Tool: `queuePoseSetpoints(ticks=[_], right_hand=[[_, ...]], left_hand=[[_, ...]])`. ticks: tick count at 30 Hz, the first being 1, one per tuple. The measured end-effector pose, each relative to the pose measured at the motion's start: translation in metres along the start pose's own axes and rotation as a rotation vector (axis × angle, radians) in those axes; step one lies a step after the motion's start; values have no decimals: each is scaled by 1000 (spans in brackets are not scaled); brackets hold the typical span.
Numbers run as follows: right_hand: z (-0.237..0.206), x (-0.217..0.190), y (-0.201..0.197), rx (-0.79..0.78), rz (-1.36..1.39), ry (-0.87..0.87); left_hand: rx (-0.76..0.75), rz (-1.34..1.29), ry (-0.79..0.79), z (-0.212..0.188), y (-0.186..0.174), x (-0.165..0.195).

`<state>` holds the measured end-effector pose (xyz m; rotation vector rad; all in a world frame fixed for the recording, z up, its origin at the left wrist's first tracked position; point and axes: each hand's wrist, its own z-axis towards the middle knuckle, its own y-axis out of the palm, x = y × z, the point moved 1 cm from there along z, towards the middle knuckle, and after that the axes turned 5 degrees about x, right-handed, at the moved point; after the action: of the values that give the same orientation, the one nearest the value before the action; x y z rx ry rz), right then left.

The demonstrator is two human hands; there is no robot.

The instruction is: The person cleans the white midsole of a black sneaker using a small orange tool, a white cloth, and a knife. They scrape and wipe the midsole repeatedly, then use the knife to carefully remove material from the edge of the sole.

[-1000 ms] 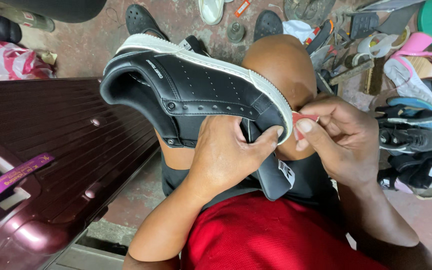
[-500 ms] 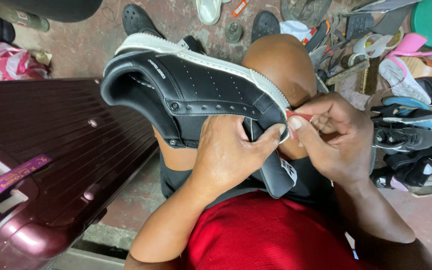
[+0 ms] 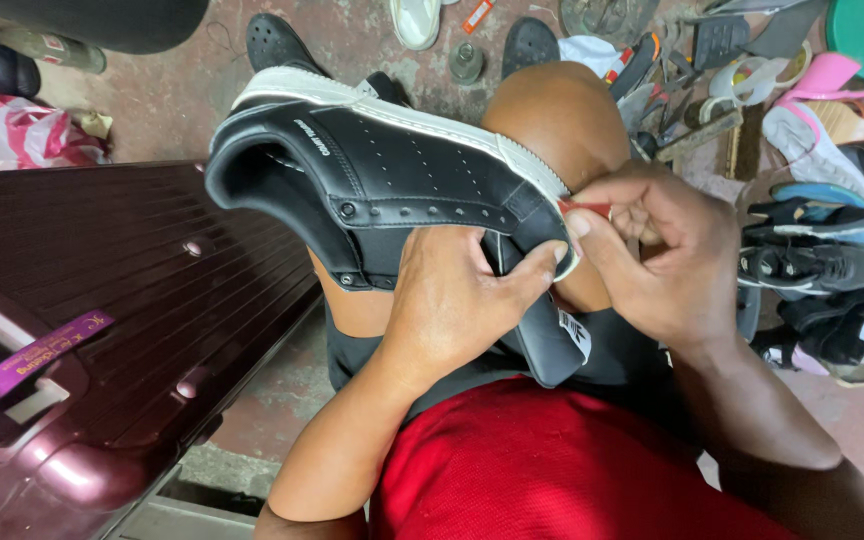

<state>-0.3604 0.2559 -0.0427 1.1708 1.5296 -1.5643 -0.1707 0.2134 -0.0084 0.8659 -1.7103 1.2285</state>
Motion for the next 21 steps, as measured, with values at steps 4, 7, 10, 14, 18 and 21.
queuePoseSetpoints(ticks=[4,7,10,14,18,21], right_hand=[[2,-2,-1,-42,103,-66],[3,-2,-1,-13,76,-80],[1,-3,-3,-9,-18,-99],[2,-4,-2,-32,108,-51],[14,-4,-2,-23,69,-83],[23,-3,-8,9,283,-116]], left_hand=[[4,-19,36,1,0,0],[-27,-34,-89,3,2,-1],[-6,-61,5,3,1,0],[-42,-83,-82,4,1,-1],[-30,-64,21,4,2,-1],[-38,-67,-27,2,1,0]])
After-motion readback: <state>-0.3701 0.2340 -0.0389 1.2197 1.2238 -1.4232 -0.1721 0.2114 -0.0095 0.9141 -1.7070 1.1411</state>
